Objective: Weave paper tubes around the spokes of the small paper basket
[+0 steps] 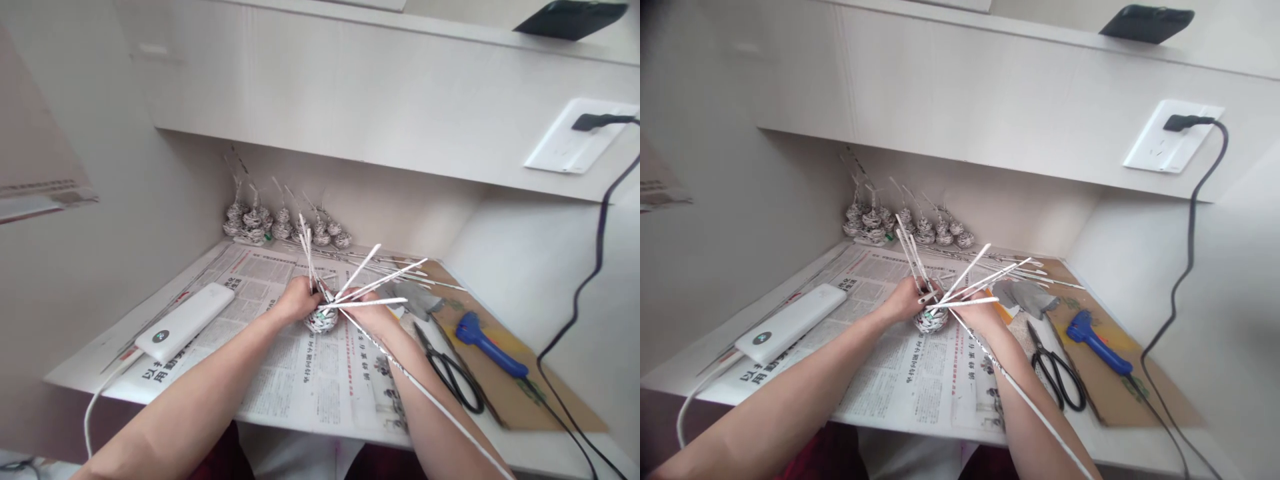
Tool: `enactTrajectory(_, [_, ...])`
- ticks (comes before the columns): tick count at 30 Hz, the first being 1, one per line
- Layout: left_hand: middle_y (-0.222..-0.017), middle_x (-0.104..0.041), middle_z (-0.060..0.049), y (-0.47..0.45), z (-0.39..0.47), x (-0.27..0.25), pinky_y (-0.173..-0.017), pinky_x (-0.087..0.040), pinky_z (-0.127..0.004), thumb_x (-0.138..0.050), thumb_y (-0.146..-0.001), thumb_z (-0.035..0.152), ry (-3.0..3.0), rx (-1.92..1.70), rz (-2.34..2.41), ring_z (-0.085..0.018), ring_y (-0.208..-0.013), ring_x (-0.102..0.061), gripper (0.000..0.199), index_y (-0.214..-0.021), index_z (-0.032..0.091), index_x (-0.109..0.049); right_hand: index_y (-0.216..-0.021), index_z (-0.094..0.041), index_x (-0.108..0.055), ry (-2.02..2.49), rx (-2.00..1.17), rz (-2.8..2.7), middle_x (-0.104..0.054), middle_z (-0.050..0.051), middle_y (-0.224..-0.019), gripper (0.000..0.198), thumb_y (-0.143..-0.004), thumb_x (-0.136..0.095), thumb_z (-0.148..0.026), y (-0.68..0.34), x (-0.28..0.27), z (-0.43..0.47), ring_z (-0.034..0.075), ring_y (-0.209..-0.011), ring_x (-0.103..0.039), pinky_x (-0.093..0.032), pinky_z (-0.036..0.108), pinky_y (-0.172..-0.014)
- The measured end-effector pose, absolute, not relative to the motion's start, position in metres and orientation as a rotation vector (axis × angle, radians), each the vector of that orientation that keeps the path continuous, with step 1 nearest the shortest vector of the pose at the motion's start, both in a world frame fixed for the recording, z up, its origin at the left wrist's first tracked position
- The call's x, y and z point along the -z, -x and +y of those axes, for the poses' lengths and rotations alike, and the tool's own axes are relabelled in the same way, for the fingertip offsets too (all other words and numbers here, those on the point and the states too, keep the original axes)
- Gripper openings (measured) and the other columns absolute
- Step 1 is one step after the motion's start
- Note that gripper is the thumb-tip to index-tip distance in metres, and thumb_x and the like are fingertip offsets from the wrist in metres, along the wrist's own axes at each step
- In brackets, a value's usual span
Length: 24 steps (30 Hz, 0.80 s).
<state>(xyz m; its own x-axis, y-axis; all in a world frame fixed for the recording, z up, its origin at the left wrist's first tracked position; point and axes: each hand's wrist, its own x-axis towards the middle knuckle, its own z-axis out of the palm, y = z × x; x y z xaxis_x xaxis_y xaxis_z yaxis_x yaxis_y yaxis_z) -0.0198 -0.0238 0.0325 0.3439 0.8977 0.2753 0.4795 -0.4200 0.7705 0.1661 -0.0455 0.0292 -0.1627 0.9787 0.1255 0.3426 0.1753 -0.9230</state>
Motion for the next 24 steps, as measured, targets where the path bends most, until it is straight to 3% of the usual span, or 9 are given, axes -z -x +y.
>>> enactTrajectory(7, [-0.078, -0.072, -0.006, 0.021, -0.019, -0.032, -0.070, -0.050, -0.027, -0.059, -0.072, 0.022, -1.822, -1.077, 1.224, -0.020, -0.075, -0.066, 0.020, -0.086, 0.012, -0.069, -0.084, -0.018, -0.071, 1.027, -1.294, -1.519, -0.070, 0.001, -0.077, 0.027, -0.061, -0.078, -0.031, -0.172, -0.031, -0.043, 0.016, -0.074, -0.064, -0.049, 0.029, -0.076])
enactTrajectory(12, [-0.085, -0.073, -0.008, 0.023, -0.014, -0.027, -0.071, -0.050, -0.027, -0.058, -0.073, 0.022, -1.778, -1.177, 1.218, -0.020, -0.079, -0.067, 0.021, -0.087, 0.012, -0.070, -0.083, -0.018, -0.068, 0.956, -1.312, -1.344, -0.071, 0.001, -0.082, 0.031, -0.061, -0.079, -0.037, -0.161, -0.033, -0.047, 0.016, -0.077, -0.065, -0.051, 0.030, -0.077])
enactTrajectory(17, [-0.085, -0.073, -0.006, 0.021, -0.017, -0.027, -0.074, -0.049, -0.027, -0.056, -0.074, 0.019, -1.904, -1.212, 1.376, -0.020, -0.081, -0.066, 0.021, -0.089, 0.015, -0.070, -0.078, -0.018, -0.066, 1.056, -1.264, -0.957, -0.072, 0.007, -0.086, 0.035, -0.063, -0.075, -0.049, -0.145, -0.022, -0.044, 0.021, -0.076, -0.067, -0.053, 0.031, -0.061])
enactTrajectory(20, [-0.086, -0.073, -0.005, 0.020, -0.020, -0.028, -0.078, -0.048, -0.027, -0.054, -0.075, 0.018, -1.996, -1.189, 1.456, -0.020, -0.082, -0.066, 0.020, -0.088, 0.018, -0.070, -0.078, -0.020, -0.067, 1.210, -1.176, -0.853, -0.071, 0.009, -0.090, 0.036, -0.065, -0.071, -0.053, -0.141, -0.017, -0.042, 0.020, -0.067, -0.065, -0.044, 0.026, -0.043])
enactTrajectory(22, [-0.087, -0.073, -0.006, 0.020, -0.021, -0.027, -0.079, -0.047, -0.027, -0.054, -0.076, 0.018, -2.063, -1.160, 1.521, -0.021, -0.085, -0.066, 0.020, -0.088, 0.018, -0.070, -0.074, -0.020, -0.067, 1.287, -1.079, -0.877, -0.071, 0.008, -0.084, 0.035, -0.066, -0.069, -0.054, -0.139, -0.016, -0.044, 0.018, -0.059, -0.061, -0.037, 0.025, -0.037])
enactTrajectory(24, [-0.088, -0.072, -0.008, 0.021, -0.021, -0.027, -0.080, -0.046, -0.027, -0.053, -0.077, 0.017, -2.127, -1.127, 1.568, -0.021, -0.087, -0.066, 0.020, -0.089, 0.018, -0.070, -0.071, -0.020, -0.067, 1.286, -0.985, -0.996, -0.069, 0.006, -0.072, 0.033, -0.069, -0.067, -0.053, -0.137, -0.018, -0.047, 0.017, -0.055, -0.059, -0.037, 0.025, -0.038])
